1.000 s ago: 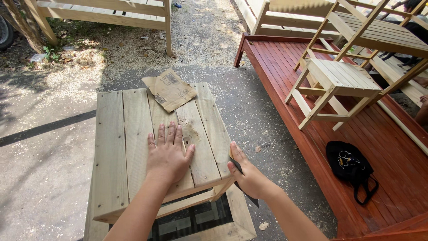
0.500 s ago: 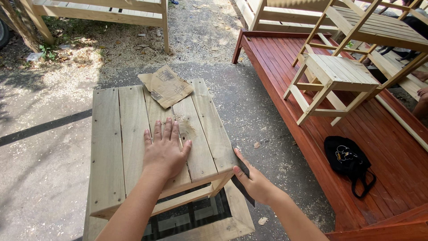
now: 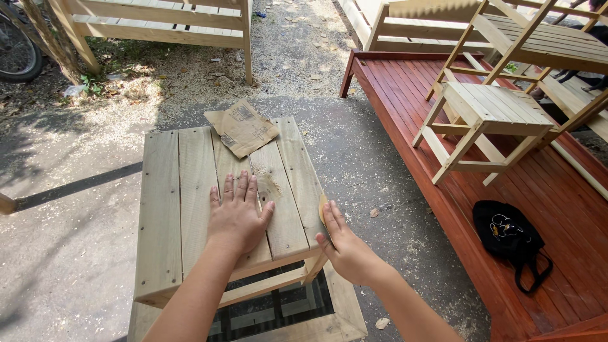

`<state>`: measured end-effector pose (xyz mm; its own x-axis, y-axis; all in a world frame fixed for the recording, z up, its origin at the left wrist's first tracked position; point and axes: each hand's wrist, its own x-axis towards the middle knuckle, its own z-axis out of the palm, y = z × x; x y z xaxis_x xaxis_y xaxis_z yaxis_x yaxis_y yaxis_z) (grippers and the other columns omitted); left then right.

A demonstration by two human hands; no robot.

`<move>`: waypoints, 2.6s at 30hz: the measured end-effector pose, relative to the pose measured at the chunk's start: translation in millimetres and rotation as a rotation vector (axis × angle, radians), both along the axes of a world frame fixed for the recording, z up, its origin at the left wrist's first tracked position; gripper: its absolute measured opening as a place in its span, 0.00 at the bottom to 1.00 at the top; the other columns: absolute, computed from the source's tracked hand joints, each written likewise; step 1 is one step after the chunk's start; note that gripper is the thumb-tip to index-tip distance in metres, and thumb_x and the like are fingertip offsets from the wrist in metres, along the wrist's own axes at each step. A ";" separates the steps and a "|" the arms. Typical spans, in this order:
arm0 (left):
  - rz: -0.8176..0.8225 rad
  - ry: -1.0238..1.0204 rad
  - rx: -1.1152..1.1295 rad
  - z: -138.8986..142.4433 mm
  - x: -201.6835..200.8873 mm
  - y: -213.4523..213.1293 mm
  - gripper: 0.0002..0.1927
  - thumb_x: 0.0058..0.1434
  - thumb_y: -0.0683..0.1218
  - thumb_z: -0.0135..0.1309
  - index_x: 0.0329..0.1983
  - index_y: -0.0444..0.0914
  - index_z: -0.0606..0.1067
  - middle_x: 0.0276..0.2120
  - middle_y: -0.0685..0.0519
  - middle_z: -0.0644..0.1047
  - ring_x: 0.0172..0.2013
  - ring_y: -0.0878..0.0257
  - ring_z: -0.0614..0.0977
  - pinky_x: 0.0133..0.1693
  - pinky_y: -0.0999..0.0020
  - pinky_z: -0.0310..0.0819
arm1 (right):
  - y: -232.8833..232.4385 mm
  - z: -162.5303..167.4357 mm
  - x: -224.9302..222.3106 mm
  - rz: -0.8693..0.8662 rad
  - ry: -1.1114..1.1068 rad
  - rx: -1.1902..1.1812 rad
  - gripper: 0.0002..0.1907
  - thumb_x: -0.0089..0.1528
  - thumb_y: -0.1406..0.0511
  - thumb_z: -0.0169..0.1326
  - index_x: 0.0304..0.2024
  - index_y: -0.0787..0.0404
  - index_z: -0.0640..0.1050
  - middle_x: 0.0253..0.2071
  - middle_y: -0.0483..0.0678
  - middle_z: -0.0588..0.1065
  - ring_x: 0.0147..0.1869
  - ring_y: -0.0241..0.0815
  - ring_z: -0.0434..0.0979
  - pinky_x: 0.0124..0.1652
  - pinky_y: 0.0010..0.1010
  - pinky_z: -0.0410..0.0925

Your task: The person sands the top surface of a small wooden stool using a sandpaper sheet. They move the sandpaper back and forth across the planks, occasionally repositioning the sheet and adjusting hand placement to cover different areas.

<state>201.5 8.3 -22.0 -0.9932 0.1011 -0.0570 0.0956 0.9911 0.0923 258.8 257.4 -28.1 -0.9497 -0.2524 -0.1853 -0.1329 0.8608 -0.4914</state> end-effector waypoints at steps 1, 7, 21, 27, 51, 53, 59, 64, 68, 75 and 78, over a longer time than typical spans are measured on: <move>0.003 0.000 0.003 -0.6 -0.3 -0.1 0.41 0.67 0.68 0.24 0.78 0.45 0.42 0.78 0.55 0.40 0.75 0.55 0.38 0.71 0.49 0.29 | -0.9 2.3 3.6 0.011 -0.019 0.053 0.40 0.70 0.49 0.34 0.76 0.61 0.38 0.80 0.58 0.32 0.82 0.57 0.36 0.72 0.40 0.46; 0.082 0.029 0.028 -7.4 7.6 12.2 0.40 0.68 0.68 0.23 0.78 0.44 0.44 0.78 0.54 0.41 0.76 0.55 0.39 0.71 0.50 0.30 | -34.3 8.1 -67.3 -0.023 0.069 0.100 0.40 0.71 0.50 0.34 0.76 0.65 0.41 0.79 0.63 0.35 0.82 0.59 0.36 0.74 0.41 0.45; 0.113 0.037 0.042 -6.9 11.6 17.8 0.42 0.67 0.69 0.26 0.78 0.41 0.44 0.77 0.51 0.42 0.76 0.55 0.39 0.71 0.53 0.30 | -37.5 -7.1 -91.1 0.141 0.227 0.257 0.38 0.71 0.49 0.35 0.75 0.68 0.48 0.79 0.63 0.38 0.82 0.62 0.30 0.74 0.44 0.40; 0.105 0.077 0.074 -11.3 9.5 17.0 0.43 0.67 0.69 0.28 0.77 0.41 0.46 0.77 0.51 0.44 0.75 0.54 0.41 0.71 0.53 0.32 | -27.3 -17.6 -62.6 0.189 0.315 0.231 0.37 0.71 0.51 0.34 0.74 0.69 0.50 0.79 0.63 0.41 0.82 0.59 0.32 0.74 0.43 0.38; -0.076 0.171 0.167 -2.9 25.0 27.0 0.32 0.68 0.65 0.38 0.74 0.56 0.57 0.74 0.44 0.53 0.74 0.49 0.50 0.70 0.47 0.39 | -41.9 1.1 -43.0 0.185 0.355 0.297 0.28 0.71 0.53 0.38 0.74 0.46 0.58 0.78 0.47 0.51 0.82 0.46 0.45 0.73 0.49 0.42; -0.115 0.249 0.192 -2.5 27.2 25.2 0.31 0.67 0.63 0.42 0.73 0.57 0.59 0.73 0.47 0.56 0.72 0.49 0.54 0.68 0.46 0.42 | -58.5 2.7 -72.2 0.164 0.342 0.332 0.30 0.70 0.54 0.40 0.75 0.47 0.58 0.78 0.48 0.49 0.82 0.47 0.44 0.74 0.49 0.41; -0.244 0.412 0.563 -4.6 25.4 14.1 0.15 0.61 0.53 0.57 0.51 0.52 0.78 0.62 0.54 0.72 0.60 0.53 0.73 0.59 0.54 0.64 | -61.5 4.2 -93.2 0.317 0.281 0.308 0.33 0.66 0.58 0.46 0.75 0.42 0.58 0.81 0.44 0.45 0.83 0.47 0.38 0.75 0.46 0.39; -0.246 0.444 0.701 -4.3 24.8 10.6 0.08 0.63 0.46 0.57 0.45 0.45 0.76 0.51 0.57 0.78 0.46 0.52 0.82 0.46 0.55 0.76 | -30.8 29.1 -96.4 0.464 0.108 0.141 0.45 0.62 0.50 0.55 0.76 0.52 0.51 0.80 0.47 0.42 0.84 0.45 0.34 0.75 0.39 0.39; -0.217 0.439 0.838 1.4 26.1 9.8 0.06 0.65 0.45 0.55 0.45 0.43 0.75 0.51 0.54 0.78 0.43 0.47 0.82 0.40 0.53 0.78 | -31.0 44.8 -103.6 0.521 -0.008 0.029 0.54 0.57 0.49 0.60 0.76 0.53 0.46 0.80 0.48 0.38 0.83 0.45 0.30 0.74 0.37 0.39; -0.143 0.373 0.705 2.4 25.6 7.6 0.11 0.63 0.47 0.55 0.48 0.45 0.72 0.53 0.55 0.76 0.52 0.52 0.79 0.52 0.54 0.72 | -56.0 28.1 -70.7 0.388 0.260 0.483 0.39 0.67 0.56 0.41 0.79 0.50 0.46 0.81 0.47 0.39 0.83 0.51 0.30 0.74 0.49 0.33; -0.069 0.388 0.520 -3.9 23.0 7.6 0.22 0.60 0.49 0.55 0.57 0.45 0.68 0.57 0.51 0.73 0.63 0.52 0.69 0.65 0.51 0.58 | -41.4 17.9 -39.0 0.371 0.283 0.447 0.37 0.69 0.56 0.39 0.77 0.59 0.46 0.80 0.52 0.40 0.83 0.54 0.30 0.74 0.50 0.33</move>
<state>224.5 15.9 -25.9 -0.9219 0.0835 0.3784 0.2808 0.8167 0.5041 219.8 216.0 -10.3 -0.8420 -0.5295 -0.1037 -0.5325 0.8464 0.0021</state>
